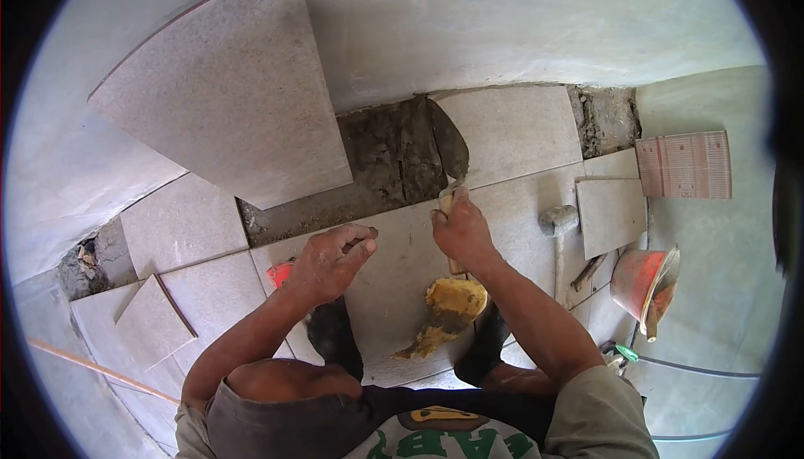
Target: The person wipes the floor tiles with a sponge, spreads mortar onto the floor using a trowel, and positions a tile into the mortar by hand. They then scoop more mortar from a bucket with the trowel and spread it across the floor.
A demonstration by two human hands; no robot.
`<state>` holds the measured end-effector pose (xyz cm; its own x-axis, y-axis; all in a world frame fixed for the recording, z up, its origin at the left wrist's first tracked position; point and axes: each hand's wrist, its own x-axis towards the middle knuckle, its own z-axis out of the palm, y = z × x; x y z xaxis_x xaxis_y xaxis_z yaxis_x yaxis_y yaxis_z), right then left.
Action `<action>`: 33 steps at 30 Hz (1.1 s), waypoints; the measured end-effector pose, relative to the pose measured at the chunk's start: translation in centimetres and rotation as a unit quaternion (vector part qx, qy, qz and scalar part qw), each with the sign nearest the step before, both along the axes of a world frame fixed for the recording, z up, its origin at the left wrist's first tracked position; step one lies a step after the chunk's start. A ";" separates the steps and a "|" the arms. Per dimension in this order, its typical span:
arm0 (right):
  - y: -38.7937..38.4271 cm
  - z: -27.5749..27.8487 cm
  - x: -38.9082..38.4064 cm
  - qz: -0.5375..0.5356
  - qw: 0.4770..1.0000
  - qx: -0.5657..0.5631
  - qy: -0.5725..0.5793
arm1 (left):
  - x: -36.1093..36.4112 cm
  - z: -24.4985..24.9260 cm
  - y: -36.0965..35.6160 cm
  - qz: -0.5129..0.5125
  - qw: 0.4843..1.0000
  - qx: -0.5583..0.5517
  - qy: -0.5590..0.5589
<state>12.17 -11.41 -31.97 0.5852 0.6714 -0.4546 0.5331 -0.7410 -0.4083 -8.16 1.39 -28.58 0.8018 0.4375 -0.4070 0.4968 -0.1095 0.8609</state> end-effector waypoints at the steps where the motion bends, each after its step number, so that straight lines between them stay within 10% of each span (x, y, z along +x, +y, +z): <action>1: 0.2 0.0 -0.1 -0.012 1.000 -0.019 0.007 | -0.1 -0.1 0.1 0.000 1.000 -0.002 -0.001; 9: 1.6 -0.3 -1.3 -0.088 0.992 0.026 0.092 | -0.9 -0.1 0.4 0.024 1.000 -0.003 -0.004; 11: 1.8 1.4 -0.8 -0.190 0.939 0.059 0.279 | -0.9 -0.1 0.3 0.019 1.000 -0.003 -0.008; 14: 0.9 0.9 -0.2 -0.035 0.975 0.037 0.216 | -0.9 -0.1 0.4 0.015 1.000 0.004 -0.008; 33: 0.8 0.1 -2.0 0.005 0.996 0.022 0.086 | -0.9 1.1 -0.1 0.015 1.000 0.020 0.002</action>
<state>10.15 -10.59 -31.84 0.4942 0.6986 -0.5175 0.4609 -0.7152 -0.5254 -9.07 1.24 -27.53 0.7870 0.4766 -0.3919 0.5037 -0.1293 0.8542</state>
